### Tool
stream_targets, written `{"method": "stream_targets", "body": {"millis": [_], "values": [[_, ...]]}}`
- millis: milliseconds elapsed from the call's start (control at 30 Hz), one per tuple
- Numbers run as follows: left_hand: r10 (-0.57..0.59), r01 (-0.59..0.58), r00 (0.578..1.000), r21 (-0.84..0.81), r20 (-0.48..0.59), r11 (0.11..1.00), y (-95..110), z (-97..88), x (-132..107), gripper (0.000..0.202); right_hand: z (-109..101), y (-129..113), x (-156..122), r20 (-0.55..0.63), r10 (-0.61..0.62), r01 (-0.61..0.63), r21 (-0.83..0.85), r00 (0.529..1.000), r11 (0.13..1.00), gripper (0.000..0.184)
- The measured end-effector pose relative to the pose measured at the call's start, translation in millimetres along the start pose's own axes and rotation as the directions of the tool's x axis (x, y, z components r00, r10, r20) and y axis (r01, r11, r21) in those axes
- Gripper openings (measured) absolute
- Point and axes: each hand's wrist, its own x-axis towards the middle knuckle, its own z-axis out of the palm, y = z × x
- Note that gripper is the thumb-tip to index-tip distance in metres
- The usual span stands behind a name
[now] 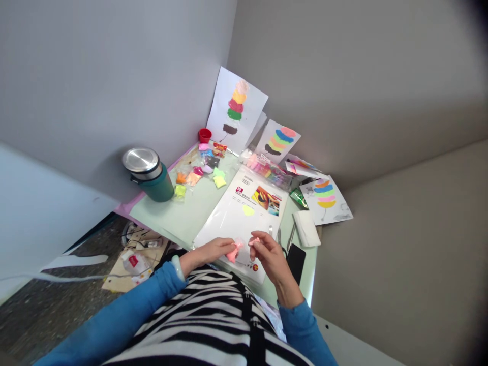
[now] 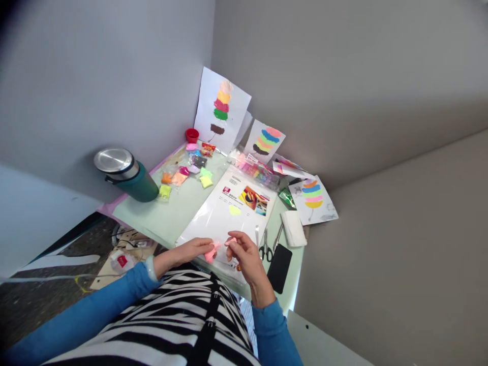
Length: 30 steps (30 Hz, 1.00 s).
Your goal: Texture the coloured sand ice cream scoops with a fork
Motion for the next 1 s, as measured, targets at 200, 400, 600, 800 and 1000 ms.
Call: {"method": "stream_targets", "body": {"millis": [200, 400, 600, 800, 1000], "values": [[0.018, -0.017, 0.999, 0.033, -0.037, 0.999, -4, -2.0, 2, 0.048, 2, 3, 7, -0.019, 0.054, -0.054, 0.004, 0.998, 0.999, 0.033], [0.061, -0.057, 0.997, 0.068, -0.055, 0.996, -8, -5.2, 2, 0.045, 6, 3, 11, -0.016, 0.003, -0.004, -0.034, 1.000, 0.999, 0.029], [0.053, -0.051, 0.997, 0.036, -0.053, 0.998, -9, -7.6, 0, 0.044, 11, -3, 12, 0.076, -0.078, 0.103, -0.415, 0.994, 0.904, 0.020], [0.063, -0.061, 0.998, 0.101, -0.018, 0.993, -12, -10.2, -1, 0.041, 11, -6, 13, 0.102, -0.039, 0.091, -0.570, 0.994, 0.817, 0.022], [0.071, -0.066, 0.997, 0.221, -0.019, 0.973, -12, -8.3, 0, 0.038, 10, -14, 8, 0.101, 0.031, 0.042, -0.648, 0.994, 0.760, 0.015]]}}
